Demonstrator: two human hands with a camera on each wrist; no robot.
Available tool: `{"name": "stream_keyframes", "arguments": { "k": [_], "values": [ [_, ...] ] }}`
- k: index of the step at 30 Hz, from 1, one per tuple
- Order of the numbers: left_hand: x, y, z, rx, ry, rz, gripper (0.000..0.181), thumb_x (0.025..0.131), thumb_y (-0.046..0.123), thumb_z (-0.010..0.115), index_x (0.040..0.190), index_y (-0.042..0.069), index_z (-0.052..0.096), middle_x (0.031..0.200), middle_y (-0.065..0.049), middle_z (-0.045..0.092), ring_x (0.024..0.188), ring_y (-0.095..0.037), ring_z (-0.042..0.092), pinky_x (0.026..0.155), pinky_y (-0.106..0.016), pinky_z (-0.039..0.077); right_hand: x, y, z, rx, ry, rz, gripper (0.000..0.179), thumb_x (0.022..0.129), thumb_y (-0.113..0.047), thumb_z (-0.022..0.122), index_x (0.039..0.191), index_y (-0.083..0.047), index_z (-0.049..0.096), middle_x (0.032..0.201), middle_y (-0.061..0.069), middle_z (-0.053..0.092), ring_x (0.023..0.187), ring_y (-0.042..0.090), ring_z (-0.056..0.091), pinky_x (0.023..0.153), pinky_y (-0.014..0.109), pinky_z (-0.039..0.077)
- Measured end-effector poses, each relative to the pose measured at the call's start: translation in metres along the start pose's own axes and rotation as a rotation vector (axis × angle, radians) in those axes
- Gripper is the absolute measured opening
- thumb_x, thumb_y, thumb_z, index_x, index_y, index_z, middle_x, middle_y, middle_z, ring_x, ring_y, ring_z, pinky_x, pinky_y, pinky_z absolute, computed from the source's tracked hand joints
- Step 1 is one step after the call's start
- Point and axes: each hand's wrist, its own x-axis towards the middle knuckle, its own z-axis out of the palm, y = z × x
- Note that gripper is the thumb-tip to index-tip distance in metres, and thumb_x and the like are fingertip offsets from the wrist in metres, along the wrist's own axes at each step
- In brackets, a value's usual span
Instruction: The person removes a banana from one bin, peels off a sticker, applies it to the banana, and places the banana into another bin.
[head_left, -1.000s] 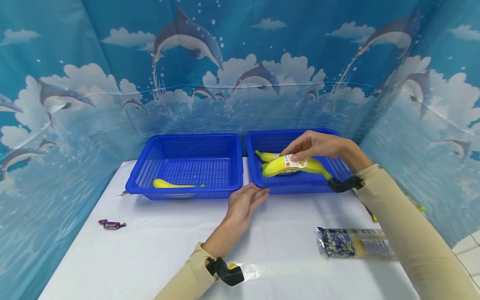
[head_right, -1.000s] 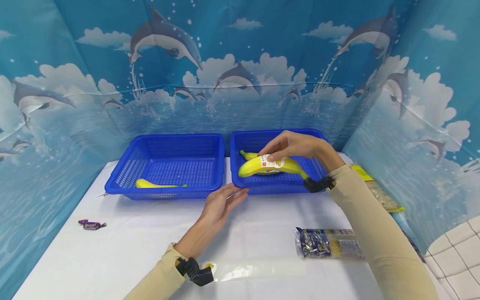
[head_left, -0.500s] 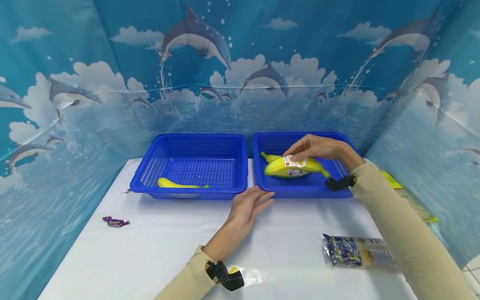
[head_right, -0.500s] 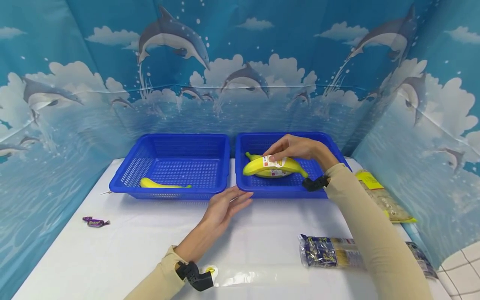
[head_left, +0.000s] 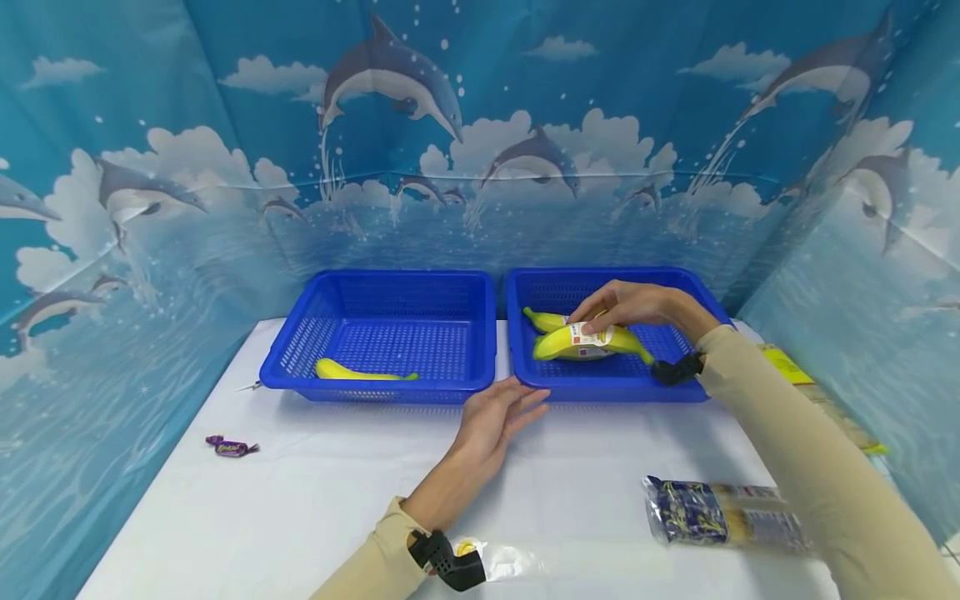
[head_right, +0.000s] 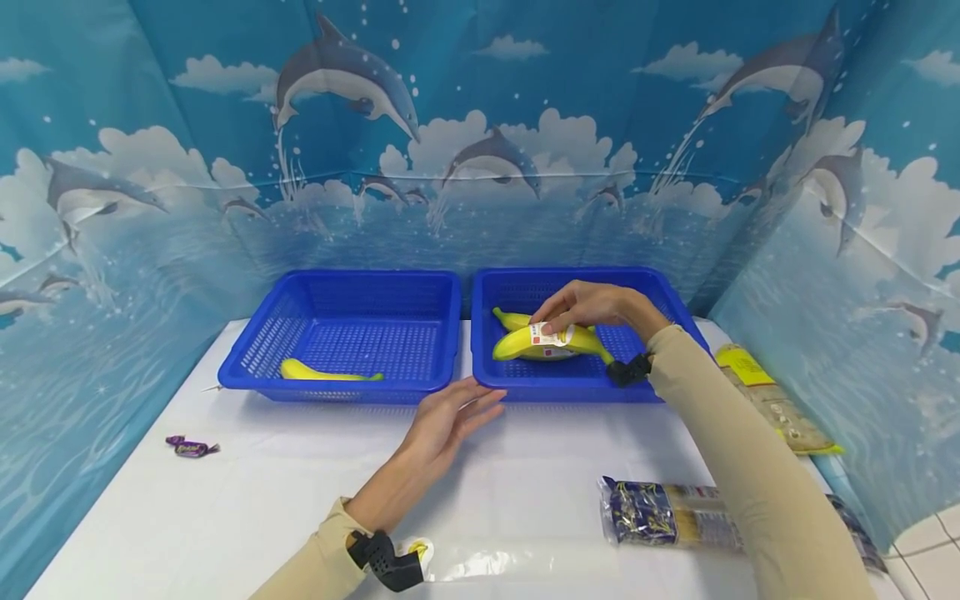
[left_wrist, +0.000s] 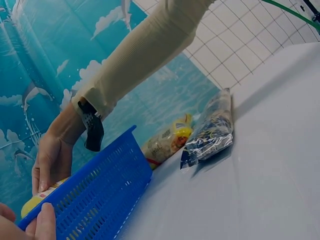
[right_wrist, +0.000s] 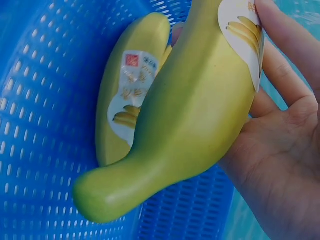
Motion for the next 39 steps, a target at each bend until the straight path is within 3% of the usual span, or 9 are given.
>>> {"name": "stream_keyframes", "arguments": {
  "k": [11, 18, 24, 29, 36, 39],
  "values": [
    [0.001, -0.001, -0.002, 0.01, 0.0, 0.002, 0.044, 0.108, -0.003, 0.053, 0.15, -0.014, 0.044, 0.128, -0.026, 0.066, 0.129, -0.043, 0.068, 0.1, -0.041, 0.061, 0.012, 0.002, -0.004, -0.026, -0.011, 0.08, 0.046, 0.106, -0.02, 0.072, 0.146, 0.002, 0.064, 0.138, 0.014, 0.069, 0.119, 0.024, 0.066, 0.099, 0.036, 0.058],
    [0.003, -0.002, -0.003, 0.025, 0.014, -0.002, 0.042, 0.108, -0.002, 0.055, 0.148, -0.013, 0.047, 0.123, -0.024, 0.068, 0.13, -0.044, 0.066, 0.099, -0.041, 0.062, 0.015, 0.013, -0.009, -0.093, -0.132, 0.127, 0.049, 0.109, -0.025, 0.068, 0.152, -0.003, 0.06, 0.156, 0.018, 0.057, 0.142, 0.033, 0.055, 0.119, 0.051, 0.047],
    [0.005, -0.002, -0.003, 0.022, 0.021, 0.003, 0.036, 0.107, -0.003, 0.056, 0.141, -0.011, 0.051, 0.118, -0.022, 0.07, 0.119, -0.037, 0.074, 0.098, -0.041, 0.062, 0.016, 0.021, -0.015, -0.013, -0.222, 0.172, 0.045, 0.109, -0.018, 0.067, 0.15, 0.0, 0.06, 0.14, 0.011, 0.07, 0.132, 0.025, 0.063, 0.117, 0.048, 0.049],
    [0.004, 0.0, -0.004, 0.018, 0.017, 0.005, 0.038, 0.107, -0.003, 0.056, 0.143, -0.012, 0.05, 0.119, -0.023, 0.069, 0.123, -0.04, 0.072, 0.099, -0.041, 0.062, 0.017, 0.022, -0.017, -0.024, -0.259, 0.192, 0.046, 0.108, -0.019, 0.07, 0.149, -0.001, 0.06, 0.143, 0.01, 0.068, 0.134, 0.023, 0.062, 0.118, 0.048, 0.049],
    [0.003, 0.0, -0.002, 0.022, 0.023, 0.005, 0.035, 0.106, -0.004, 0.055, 0.14, -0.012, 0.051, 0.119, -0.022, 0.07, 0.125, -0.042, 0.07, 0.099, -0.041, 0.062, 0.018, 0.023, -0.016, -0.012, -0.27, 0.211, 0.041, 0.102, -0.013, 0.077, 0.14, 0.001, 0.067, 0.125, 0.009, 0.077, 0.105, 0.018, 0.07, 0.087, 0.033, 0.057],
    [0.003, -0.001, -0.003, 0.019, 0.03, 0.006, 0.032, 0.106, -0.004, 0.055, 0.138, -0.011, 0.053, 0.116, -0.021, 0.07, 0.121, -0.039, 0.073, 0.099, -0.042, 0.062, 0.017, 0.022, -0.015, -0.011, -0.253, 0.225, 0.041, 0.1, -0.01, 0.078, 0.138, 0.001, 0.069, 0.122, 0.008, 0.079, 0.099, 0.015, 0.07, 0.082, 0.031, 0.056]
  ]
}}
